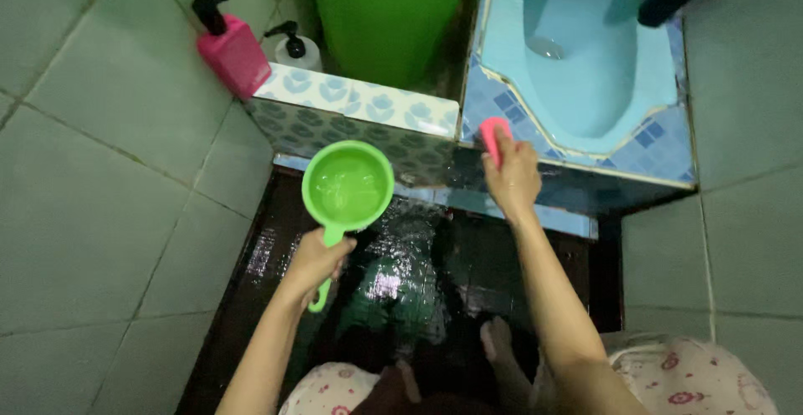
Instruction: The person scrubs a black plastic stool with a pink sponge, then rinses it using water from a green bucket. They proceed to scrub the inside of the green bucket with the sponge and rinse it by pouring water from the bucket onto the floor.
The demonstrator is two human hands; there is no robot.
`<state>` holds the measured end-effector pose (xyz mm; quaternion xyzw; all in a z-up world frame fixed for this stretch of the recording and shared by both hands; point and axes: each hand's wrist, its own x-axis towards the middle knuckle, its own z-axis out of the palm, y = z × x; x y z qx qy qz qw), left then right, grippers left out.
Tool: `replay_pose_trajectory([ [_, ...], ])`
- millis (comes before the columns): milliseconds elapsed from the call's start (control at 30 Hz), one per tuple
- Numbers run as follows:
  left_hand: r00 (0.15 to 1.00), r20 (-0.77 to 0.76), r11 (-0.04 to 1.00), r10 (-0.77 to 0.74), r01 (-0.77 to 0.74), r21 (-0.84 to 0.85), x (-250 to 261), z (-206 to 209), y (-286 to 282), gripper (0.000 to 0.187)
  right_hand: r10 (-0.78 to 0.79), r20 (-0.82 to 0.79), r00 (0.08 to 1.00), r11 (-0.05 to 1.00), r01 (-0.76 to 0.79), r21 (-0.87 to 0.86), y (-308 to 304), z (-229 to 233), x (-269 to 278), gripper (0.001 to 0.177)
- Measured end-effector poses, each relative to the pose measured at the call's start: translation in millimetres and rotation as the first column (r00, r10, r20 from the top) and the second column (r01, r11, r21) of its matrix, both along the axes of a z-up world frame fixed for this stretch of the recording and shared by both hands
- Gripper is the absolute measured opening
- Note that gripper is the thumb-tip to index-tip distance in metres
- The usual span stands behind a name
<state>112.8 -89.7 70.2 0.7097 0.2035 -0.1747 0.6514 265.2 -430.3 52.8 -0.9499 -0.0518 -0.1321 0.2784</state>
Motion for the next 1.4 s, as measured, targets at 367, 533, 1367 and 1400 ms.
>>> replay_pose_trajectory([
  [367, 0.981, -0.127, 0.987, 0.145, -0.153, -0.056, -28, -66, 28, 0.010, -0.077, 0.259, 0.963, 0.967, 0.136, -0.216, 19, -3, 129, 0.039],
  [533, 0.991, -0.071, 0.986, 0.115, -0.122, -0.115, -23, -68, 27, 0.014, -0.349, 0.198, 0.916, 0.826, 0.401, -0.396, -47, -18, 42, 0.049],
  [1367, 0.978, -0.105, 0.982, 0.180, -0.173, 0.074, -7, -56, 83, 0.010, 0.396, -0.034, 0.918, 0.844, -0.378, -0.381, 140, 25, 125, 0.061],
  [1400, 0.980, -0.106, 0.984, 0.169, -0.161, 0.077, -5, -46, 82, 0.011, 0.463, 0.073, 0.883, 0.835, -0.407, -0.369, 155, 25, 125, 0.061],
])
